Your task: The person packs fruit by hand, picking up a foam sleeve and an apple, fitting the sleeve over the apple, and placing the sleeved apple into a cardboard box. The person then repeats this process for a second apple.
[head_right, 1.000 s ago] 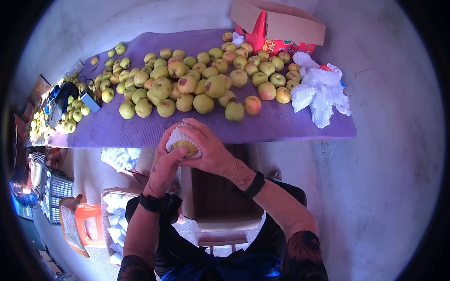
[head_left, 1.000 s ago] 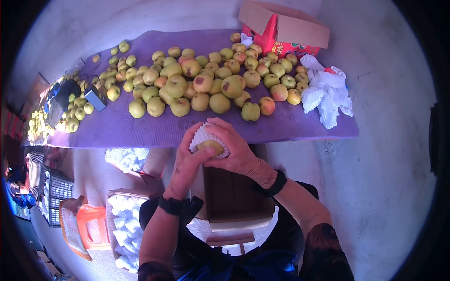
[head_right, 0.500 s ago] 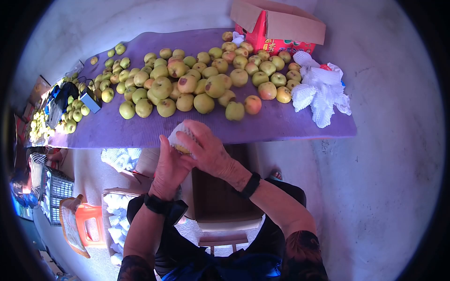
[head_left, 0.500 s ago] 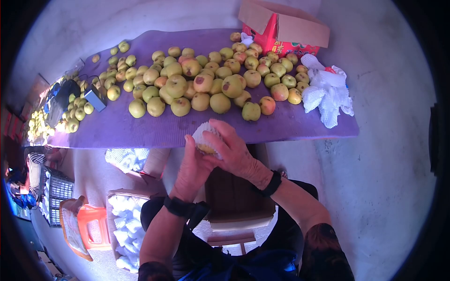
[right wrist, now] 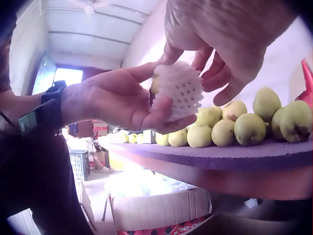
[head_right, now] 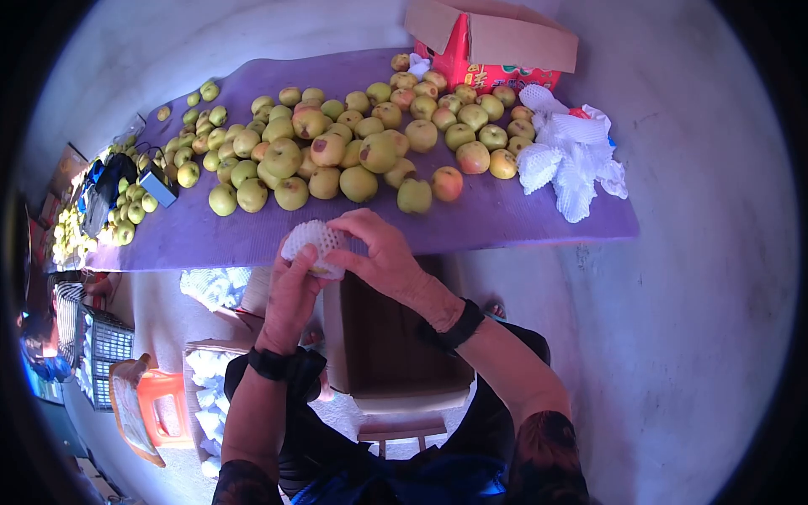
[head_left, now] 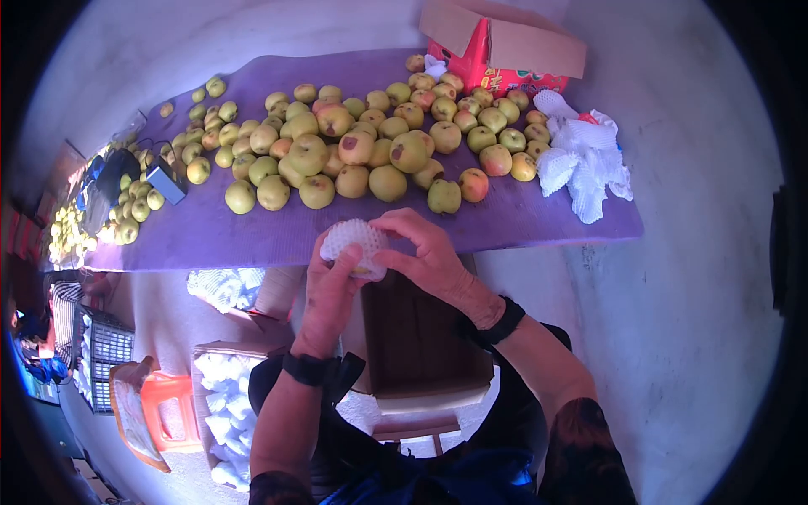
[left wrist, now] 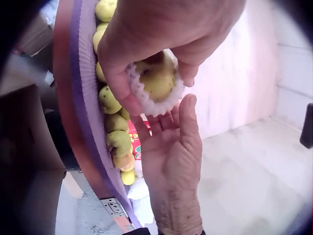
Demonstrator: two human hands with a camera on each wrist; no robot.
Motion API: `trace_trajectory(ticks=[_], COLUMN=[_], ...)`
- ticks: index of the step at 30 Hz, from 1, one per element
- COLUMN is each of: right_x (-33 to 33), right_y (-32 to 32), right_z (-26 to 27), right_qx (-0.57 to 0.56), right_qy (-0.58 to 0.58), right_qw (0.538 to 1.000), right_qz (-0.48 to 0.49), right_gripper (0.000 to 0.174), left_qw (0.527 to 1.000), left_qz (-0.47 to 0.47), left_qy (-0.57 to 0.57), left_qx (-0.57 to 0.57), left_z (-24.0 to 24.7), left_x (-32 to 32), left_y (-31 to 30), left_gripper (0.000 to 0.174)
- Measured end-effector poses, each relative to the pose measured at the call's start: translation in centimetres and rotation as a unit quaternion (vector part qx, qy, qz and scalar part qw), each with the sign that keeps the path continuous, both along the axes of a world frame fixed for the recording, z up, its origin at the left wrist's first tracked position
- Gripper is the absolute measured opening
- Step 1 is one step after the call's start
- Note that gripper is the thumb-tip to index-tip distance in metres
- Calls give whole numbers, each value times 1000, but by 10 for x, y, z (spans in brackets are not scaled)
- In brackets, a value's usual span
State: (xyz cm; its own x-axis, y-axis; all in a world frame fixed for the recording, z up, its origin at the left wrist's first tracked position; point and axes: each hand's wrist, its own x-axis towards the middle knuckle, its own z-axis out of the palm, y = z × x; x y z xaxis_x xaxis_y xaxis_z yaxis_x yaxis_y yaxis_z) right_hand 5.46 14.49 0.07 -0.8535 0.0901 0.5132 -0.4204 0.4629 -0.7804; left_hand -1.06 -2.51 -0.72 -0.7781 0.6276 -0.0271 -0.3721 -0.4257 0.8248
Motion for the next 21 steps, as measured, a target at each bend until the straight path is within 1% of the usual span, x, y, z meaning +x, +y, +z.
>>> trace_trajectory(ticks=[1,3,6,10,12,13,15,19,21], right_x=[0,1,3,2,3,4,5,6,6], right_y=[-1,-5,-7,-4,-7,-7,-9,-12,-12], right_z=[-1,1,8,1,4,5,6,8,8], right_qx=[-1,7,6,11,11,11,17,8,0], right_qy=[0,7,23,10,17,17,-25,-42,-80], right_qw=[1000,999,997,998,997,997,995,992,989], right_qz=[-2,-51,-68,-55,-73,-73,-95,-115,-121], right_gripper=[48,44,43,44,41,41,36,34,33], left_qw=[1000,1000,999,997,994,994,993,993,991], left_qz=[-2,5,24,36,51,52,56,63,77], left_qy=[0,9,28,46,66,66,68,60,60], left_qx=[-1,-17,-39,-54,-70,-70,-78,-79,-86], left_z=[0,1,2,2,1,-1,-3,-5,-6], left_x=[1,4,6,7,8,8,8,8,9], left_y=[1,2,5,7,7,8,7,8,8], left_gripper=[50,53,54,57,45,45,44,44,45])
